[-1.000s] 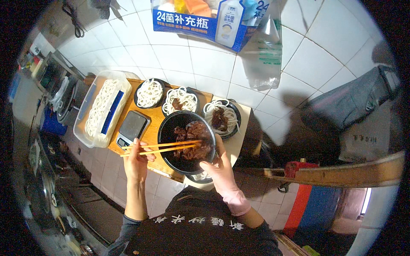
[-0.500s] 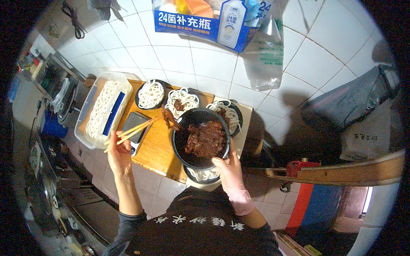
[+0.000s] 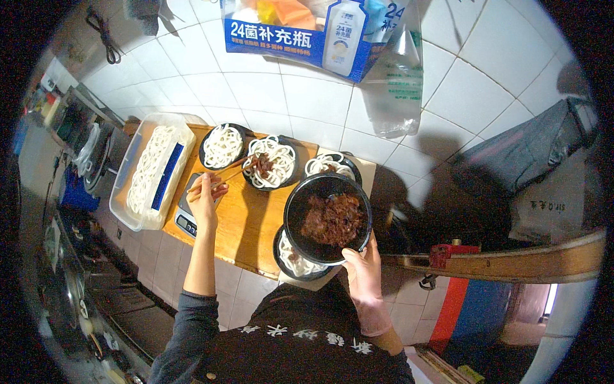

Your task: The person assembles noodle bowls by placing cooked noodles into black bowls and topping them with a dark meat sauce using chopsticks. The person handles multiple bowls sequentially, adding sauce to each before moving to the next.

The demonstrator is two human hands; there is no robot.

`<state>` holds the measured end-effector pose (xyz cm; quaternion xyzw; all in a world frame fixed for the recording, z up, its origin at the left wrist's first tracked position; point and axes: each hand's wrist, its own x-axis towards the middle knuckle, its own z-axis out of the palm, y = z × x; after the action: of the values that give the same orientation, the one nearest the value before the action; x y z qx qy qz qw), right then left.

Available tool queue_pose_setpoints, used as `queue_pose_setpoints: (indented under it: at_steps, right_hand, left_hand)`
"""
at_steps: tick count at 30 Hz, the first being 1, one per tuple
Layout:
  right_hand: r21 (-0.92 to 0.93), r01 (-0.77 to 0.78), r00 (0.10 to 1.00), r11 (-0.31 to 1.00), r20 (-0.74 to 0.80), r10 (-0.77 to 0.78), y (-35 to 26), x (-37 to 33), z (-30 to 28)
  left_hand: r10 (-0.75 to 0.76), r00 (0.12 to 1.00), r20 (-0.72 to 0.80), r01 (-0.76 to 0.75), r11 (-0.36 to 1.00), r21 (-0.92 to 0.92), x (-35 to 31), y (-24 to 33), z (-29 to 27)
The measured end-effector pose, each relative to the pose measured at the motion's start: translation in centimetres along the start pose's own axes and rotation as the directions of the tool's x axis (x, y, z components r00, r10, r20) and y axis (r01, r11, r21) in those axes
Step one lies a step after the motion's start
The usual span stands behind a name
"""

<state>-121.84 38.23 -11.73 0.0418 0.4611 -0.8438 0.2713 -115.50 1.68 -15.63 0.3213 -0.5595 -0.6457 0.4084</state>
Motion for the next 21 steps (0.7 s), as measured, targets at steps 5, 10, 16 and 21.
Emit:
queue_pose_setpoints:
  at_steps: [5,10,16,21]
  right_hand:
    - [-0.012,0.012,1.0,1.0,0.005,-0.012,-0.3,-0.2,0.4]
    - [0.058,-0.024,1.0,0.998,-0.009,0.024,0.1,0.4,0.4]
    - [-0.03,0.005,1.0,1.0,0.017,-0.004,0.5,0.5,1.3]
    - [-0.1,0.069,0.995,0.993,0.08,-0.061,0.1,0.3,3.8]
  left_hand:
    - [-0.012,1.0,-0.023,0.012,1.0,0.018,1.0,0.7,0.3]
    - [0.011,0.998,-0.065,-0.016,0.997,-0.082,0.5,2.9,-0.2]
    - [0.031,0.996,0.082,-0.011,0.972,-0.235,-6.9,9.7,-1.2]
    - [0.066,0.963,0.26,-0.084,0.995,0.057,-12.8,9.5,-1.6]
